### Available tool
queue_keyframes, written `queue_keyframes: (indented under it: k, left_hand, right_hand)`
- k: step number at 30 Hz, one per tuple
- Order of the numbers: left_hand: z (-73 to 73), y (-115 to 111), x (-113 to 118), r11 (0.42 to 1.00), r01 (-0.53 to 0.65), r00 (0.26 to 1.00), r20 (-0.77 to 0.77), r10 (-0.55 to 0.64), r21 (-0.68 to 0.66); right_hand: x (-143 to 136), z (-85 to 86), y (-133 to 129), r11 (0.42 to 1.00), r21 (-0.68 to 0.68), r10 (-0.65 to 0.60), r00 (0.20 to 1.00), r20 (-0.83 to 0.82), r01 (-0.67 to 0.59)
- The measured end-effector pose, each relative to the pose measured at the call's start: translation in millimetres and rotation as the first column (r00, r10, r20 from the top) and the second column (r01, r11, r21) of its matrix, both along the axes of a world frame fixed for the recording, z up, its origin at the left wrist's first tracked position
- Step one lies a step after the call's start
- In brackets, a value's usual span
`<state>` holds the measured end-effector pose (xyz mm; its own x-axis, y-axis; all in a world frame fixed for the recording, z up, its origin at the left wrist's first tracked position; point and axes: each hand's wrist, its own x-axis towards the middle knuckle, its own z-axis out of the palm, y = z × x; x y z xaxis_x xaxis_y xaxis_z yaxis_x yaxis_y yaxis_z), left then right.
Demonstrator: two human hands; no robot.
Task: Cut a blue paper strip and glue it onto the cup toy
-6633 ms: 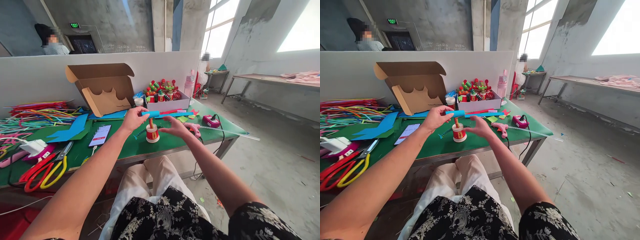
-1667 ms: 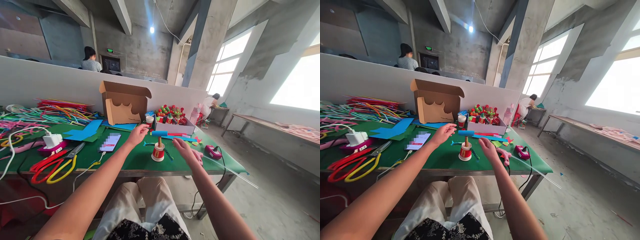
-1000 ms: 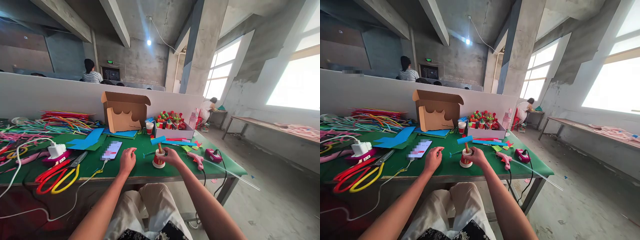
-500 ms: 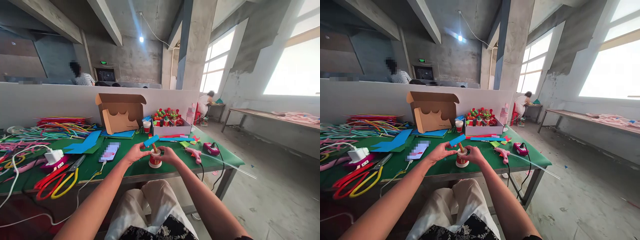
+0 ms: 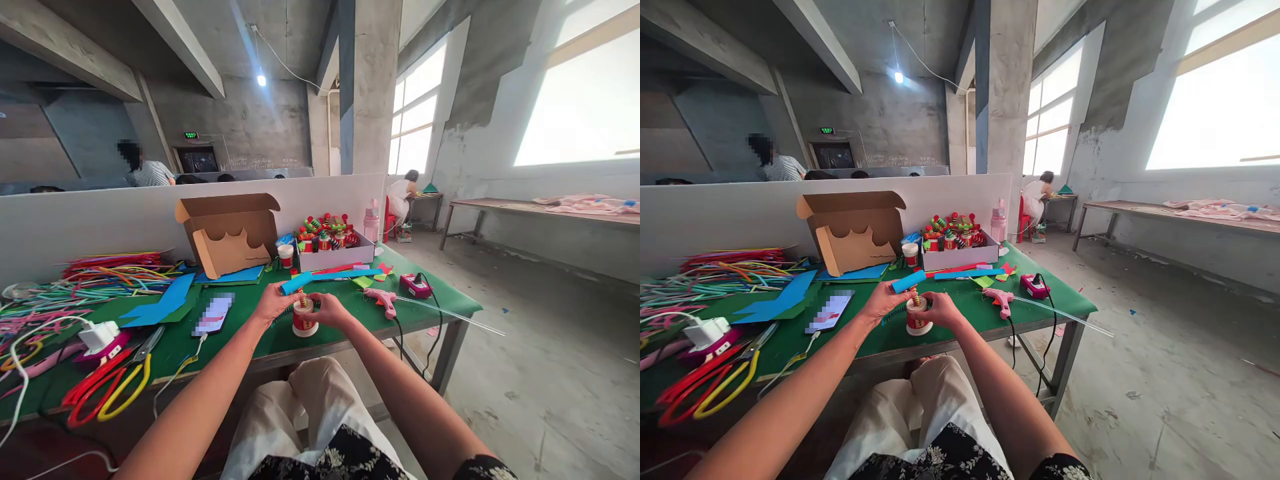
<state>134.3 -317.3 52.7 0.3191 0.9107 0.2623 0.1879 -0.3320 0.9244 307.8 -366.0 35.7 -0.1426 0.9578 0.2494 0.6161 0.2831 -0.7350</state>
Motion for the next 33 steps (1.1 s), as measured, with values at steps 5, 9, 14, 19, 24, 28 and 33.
queue_keyframes:
  k: [5,9,14,19,24,28,33]
  left_hand:
    - [3.1,2,0,0.999,0.037,0.999,0.0,-0.037,-0.034]
    - [6.4,2,0,0.994,0.091,0.996,0.002,-0.091,-0.066]
    - [11.4,-1,0,0.985,0.148,0.989,-0.004,-0.149,-0.085]
    - [15.3,-2,0,0.978,0.188,0.981,-0.02,-0.191,-0.084]
    - [16.6,0,1,0.972,0.218,0.975,-0.033,-0.221,-0.087]
    - [17.2,1,2,0.971,0.223,0.973,-0.036,-0.226,-0.089]
    - [17.0,2,1,0.97,0.226,0.973,-0.03,-0.23,-0.093]
  right_hand:
    - [0,-2.4,3,1.0,0.003,0.011,1.0,-0.012,-0.011]
    - [4,-2.8,4,0.999,-0.006,0.042,0.999,-0.027,-0.042]
    - [9,-3.6,5,0.996,-0.034,0.078,0.995,-0.056,-0.08]
    - [10,-4.9,7,0.995,-0.049,0.086,0.994,-0.071,-0.09]
    - [12,-3.3,7,0.992,-0.043,0.112,0.991,-0.077,-0.115]
    - [12,-2.9,8,0.989,-0.036,0.137,0.987,-0.084,-0.14]
    - [13,-4.1,9,0.987,-0.037,0.151,0.984,-0.092,-0.155]
